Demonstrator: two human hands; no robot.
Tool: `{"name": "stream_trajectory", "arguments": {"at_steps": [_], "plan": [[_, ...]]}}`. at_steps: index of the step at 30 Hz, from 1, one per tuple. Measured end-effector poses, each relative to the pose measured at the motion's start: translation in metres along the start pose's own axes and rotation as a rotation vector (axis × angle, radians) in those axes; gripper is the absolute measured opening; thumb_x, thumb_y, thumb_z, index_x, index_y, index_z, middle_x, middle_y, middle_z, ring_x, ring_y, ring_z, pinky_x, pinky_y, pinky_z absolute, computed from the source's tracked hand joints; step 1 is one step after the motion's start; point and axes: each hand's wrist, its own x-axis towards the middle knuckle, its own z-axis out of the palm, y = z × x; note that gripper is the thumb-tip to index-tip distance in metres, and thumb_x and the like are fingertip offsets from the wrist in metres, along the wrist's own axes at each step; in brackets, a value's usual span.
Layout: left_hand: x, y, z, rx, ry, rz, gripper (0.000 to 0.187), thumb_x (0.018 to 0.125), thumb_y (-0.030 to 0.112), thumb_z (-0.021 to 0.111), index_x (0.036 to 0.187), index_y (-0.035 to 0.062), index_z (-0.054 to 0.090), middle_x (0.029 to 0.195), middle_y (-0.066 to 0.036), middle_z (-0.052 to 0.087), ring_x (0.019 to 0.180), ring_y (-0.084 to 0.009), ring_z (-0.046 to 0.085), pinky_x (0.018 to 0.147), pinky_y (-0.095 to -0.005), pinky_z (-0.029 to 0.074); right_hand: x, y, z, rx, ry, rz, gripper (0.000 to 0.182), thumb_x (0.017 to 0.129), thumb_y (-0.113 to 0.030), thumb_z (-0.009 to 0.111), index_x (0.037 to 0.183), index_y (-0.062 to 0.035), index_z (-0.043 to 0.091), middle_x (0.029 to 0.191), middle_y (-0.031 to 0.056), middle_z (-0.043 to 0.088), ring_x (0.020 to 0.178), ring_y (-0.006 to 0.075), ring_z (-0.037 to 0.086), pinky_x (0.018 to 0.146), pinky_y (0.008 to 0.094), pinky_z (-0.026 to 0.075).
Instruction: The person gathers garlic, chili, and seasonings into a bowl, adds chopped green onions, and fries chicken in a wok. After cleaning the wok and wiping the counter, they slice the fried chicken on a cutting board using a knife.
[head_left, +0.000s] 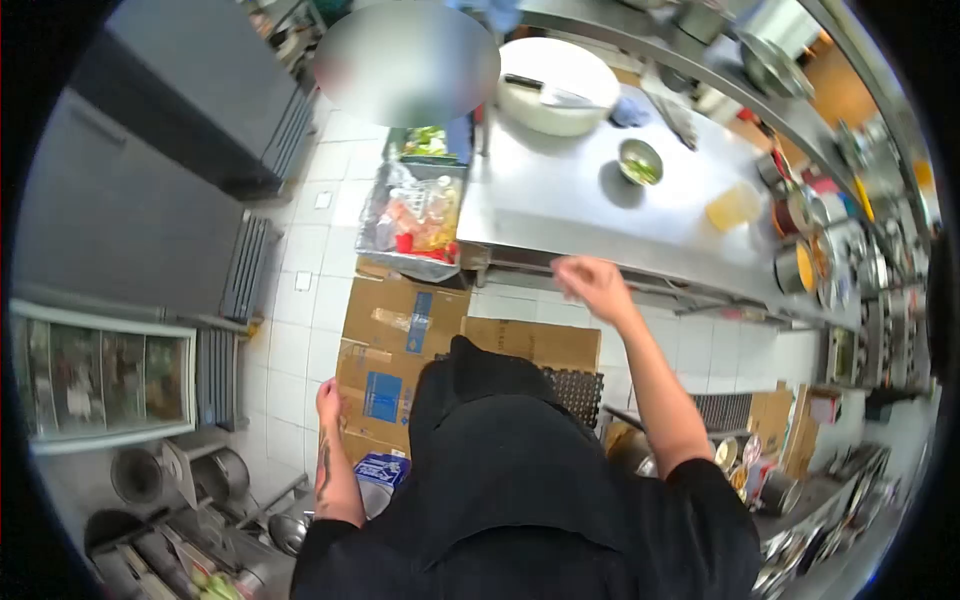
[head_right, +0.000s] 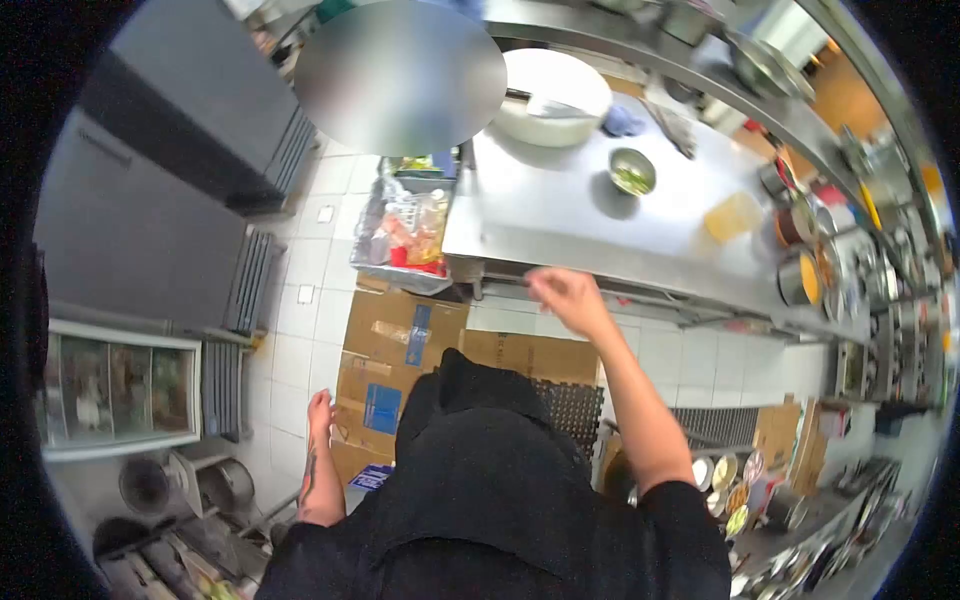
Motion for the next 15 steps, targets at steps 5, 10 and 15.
{"name": "stream_trajectory", "arguments": {"at_steps": [5, 10, 15], "plan": [[-0.085, -0.086, -0.049, -0.256, 0.211, -0.153, 0.038, 0.1, 0.04, 0.049, 0.094, 0.0048, 0.061, 0.08, -0.005, 0.061, 0.068, -0.0165, 0.06, 0.06, -0.0343, 0.052, 0.197, -0.084, 0.082, 0.208, 0.34, -0.243, 0.026, 0.099, -0.02, 0.059, 0.117, -0.0015, 0.064, 0.076, 0.0074, 0.068, 0.053, 0.0107, 0.058, 0.049, 0.0249, 0.046], [-0.082, -0.208, -0.041, 0.204, -0.277, -0.304, 0.036, 0.098, 0.037, 0.049, 0.102, 0.0044, 0.063, 0.081, -0.006, 0.063, 0.073, -0.0172, 0.063, 0.058, -0.0347, 0.052, 0.308, -0.093, 0.125, 0.212, 0.628, -0.199, 0.041, 0.096, -0.022, 0.064, 0.129, 0.001, 0.055, 0.069, 0.008, 0.065, 0.043, 0.0104, 0.052, 0.04, 0.0257, 0.041], [0.006, -0.164, -0.133, 0.37, -0.376, -0.277, 0.032, 0.098, 0.035, 0.049, 0.105, 0.0069, 0.063, 0.081, -0.005, 0.064, 0.074, -0.0157, 0.063, 0.055, -0.0343, 0.05, 0.31, -0.056, 0.127, 0.07, 1.031, -0.148, 0.029, 0.093, -0.02, 0.068, 0.112, 0.0017, 0.064, 0.074, 0.007, 0.068, 0.049, 0.0096, 0.056, 0.043, 0.0239, 0.044]]}}
